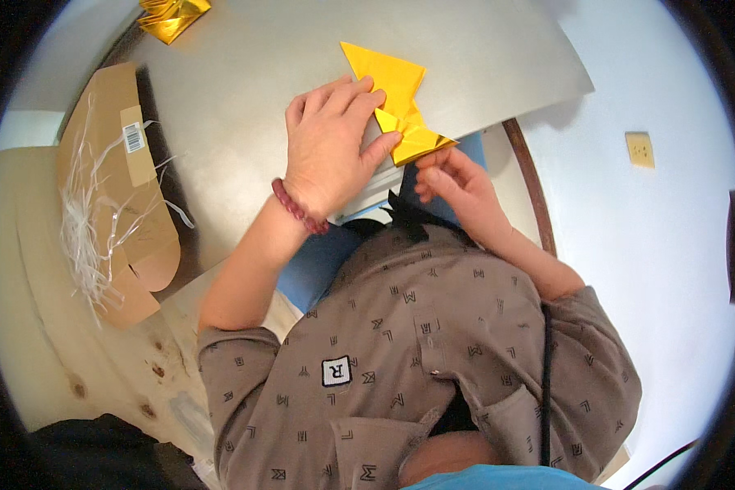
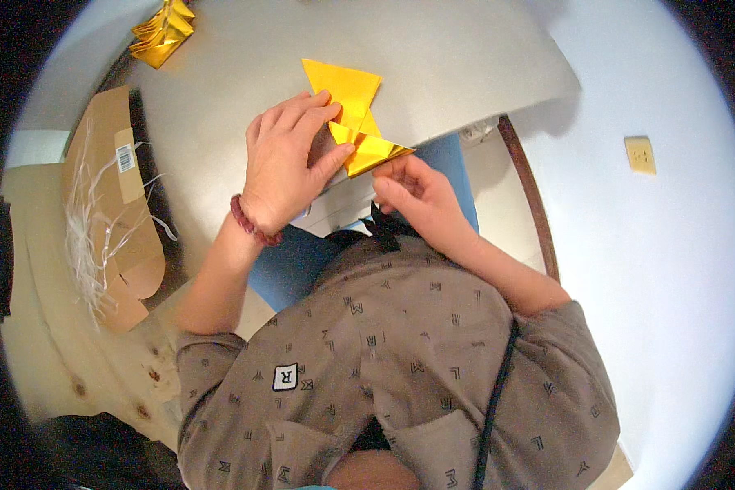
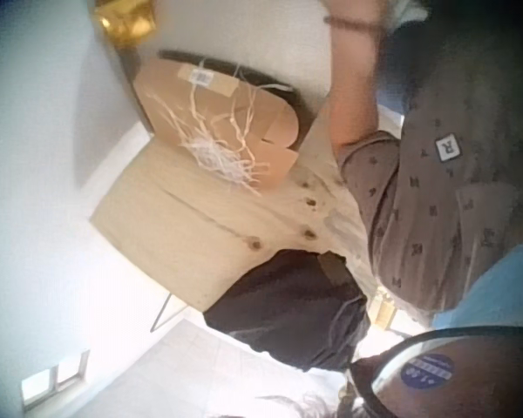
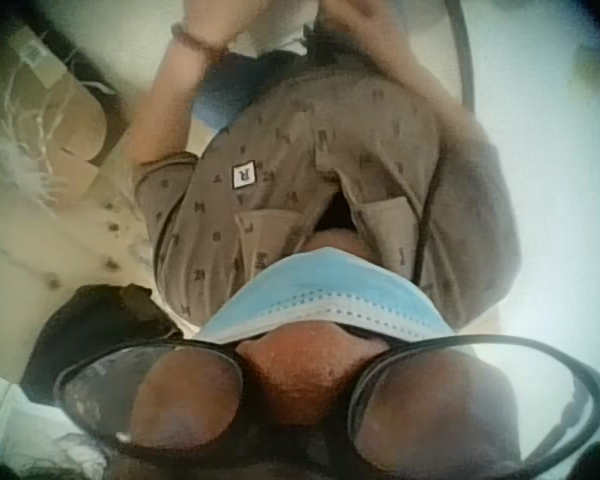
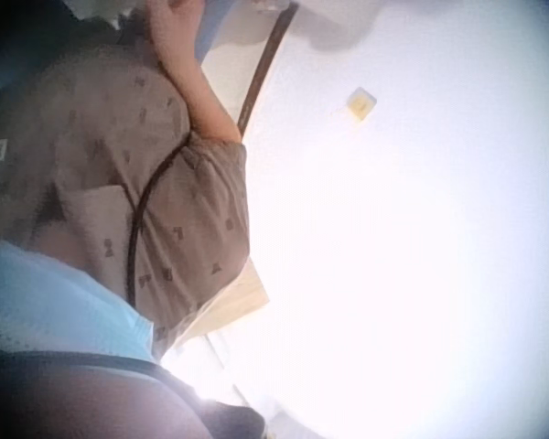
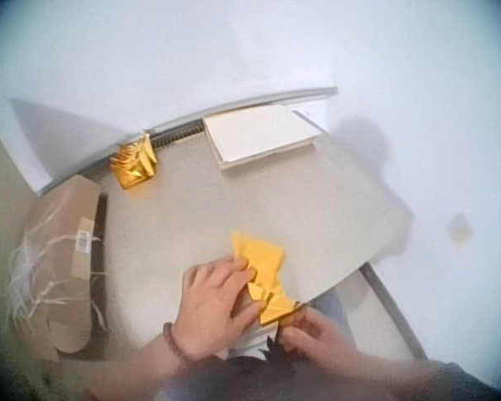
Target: The person folds a gold-colored sheet of paper into a small origami shape, then places it on a stack of similar items. They then pick up a new sheet and begin folding it again.
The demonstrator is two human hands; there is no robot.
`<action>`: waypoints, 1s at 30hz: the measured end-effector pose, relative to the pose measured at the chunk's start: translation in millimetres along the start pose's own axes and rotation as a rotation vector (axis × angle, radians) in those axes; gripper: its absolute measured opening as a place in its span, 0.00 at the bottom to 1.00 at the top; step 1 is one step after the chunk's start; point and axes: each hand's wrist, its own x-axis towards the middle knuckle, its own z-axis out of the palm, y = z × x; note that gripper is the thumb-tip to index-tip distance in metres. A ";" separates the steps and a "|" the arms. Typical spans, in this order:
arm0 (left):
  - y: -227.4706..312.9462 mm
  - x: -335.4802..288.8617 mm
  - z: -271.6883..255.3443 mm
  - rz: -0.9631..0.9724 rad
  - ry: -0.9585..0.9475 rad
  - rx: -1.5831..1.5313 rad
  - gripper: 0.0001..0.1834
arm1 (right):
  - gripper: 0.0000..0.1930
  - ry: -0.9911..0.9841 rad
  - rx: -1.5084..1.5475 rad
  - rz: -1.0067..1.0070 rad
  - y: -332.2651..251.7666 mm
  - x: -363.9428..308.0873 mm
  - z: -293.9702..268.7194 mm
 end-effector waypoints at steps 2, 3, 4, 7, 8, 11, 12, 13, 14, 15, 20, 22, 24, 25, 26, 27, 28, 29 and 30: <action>16.6 -13.7 0.9 -0.014 0.014 -0.014 0.26 | 0.13 0.024 0.184 0.036 5.5 -0.8 2.9; 23.3 -19.5 1.5 -0.020 0.027 -0.022 0.26 | 0.14 0.011 0.296 0.016 6.7 -0.9 4.0; 29.6 -24.5 2.8 -0.047 0.043 -0.043 0.25 | 0.14 0.004 0.280 0.037 6.7 0.7 3.1; 40.9 -31.5 5.6 -0.074 0.081 -0.040 0.29 | 0.14 0.024 0.186 0.021 4.0 2.4 1.6; 43.8 -32.5 5.7 -0.097 0.132 -0.076 0.31 | 0.13 -0.010 0.166 -0.023 1.8 1.8 0.6; 52.3 -35.4 1.8 -0.275 0.231 -0.331 0.35 | 0.13 -0.062 0.072 -0.103 -9.8 0.2 -4.0; 55.8 -38.4 -1.8 -0.409 0.219 -0.519 0.36 | 0.12 -0.079 0.039 -0.131 -14.4 -0.9 -4.6; 55.9 -38.9 -5.2 -0.535 0.202 -0.696 0.32 | 0.12 -0.094 0.009 -0.155 -19.5 -1.6 -4.7; 54.7 -39.3 -9.0 -0.561 0.174 -0.939 0.29 | 0.12 -0.121 -0.031 -0.180 -24.8 -2.8 -5.1; 55.8 -40.0 -10.7 -0.584 0.146 -1.098 0.25 | 0.12 -0.146 -0.069 -0.202 -29.8 -4.0 -4.7; 46.6 -47.0 -24.9 -0.608 0.022 -1.511 0.10 | 0.13 -0.184 -0.194 -0.385 -43.7 -3.0 2.8; 50.8 -50.5 -25.3 -0.555 0.126 -1.552 0.08 | 0.13 -0.162 -0.007 -0.345 -44.2 -5.2 7.8; 53.9 -53.5 -28.2 -0.524 0.141 -1.536 0.08 | 0.13 -0.170 -0.017 -0.346 -47.0 -6.3 6.9; 53.9 -53.8 -30.3 -0.507 0.159 -1.545 0.07 | 0.14 -0.175 -0.022 -0.347 -48.9 -6.2 6.4; 53.9 -53.2 -31.1 -0.507 0.158 -1.543 0.08 | 0.13 -0.174 -0.015 -0.351 -50.3 -6.1 7.2; 53.3 -52.5 -31.5 -0.506 0.166 -1.557 0.08 | 0.12 -0.174 -0.008 -0.355 -51.5 -5.4 8.1; 52.8 -52.0 -31.7 -0.506 0.175 -1.572 0.08 | 0.11 -0.174 0.000 -0.359 -52.7 -4.9 9.3; 52.3 -51.7 -31.6 -0.500 0.185 -1.595 0.08 | 0.11 -0.173 0.033 -0.361 -53.3 -3.9 11.2; 51.8 -51.3 -31.6 -0.499 0.185 -1.586 0.08 | 0.10 -0.171 0.067 -0.363 -53.5 -2.7 13.5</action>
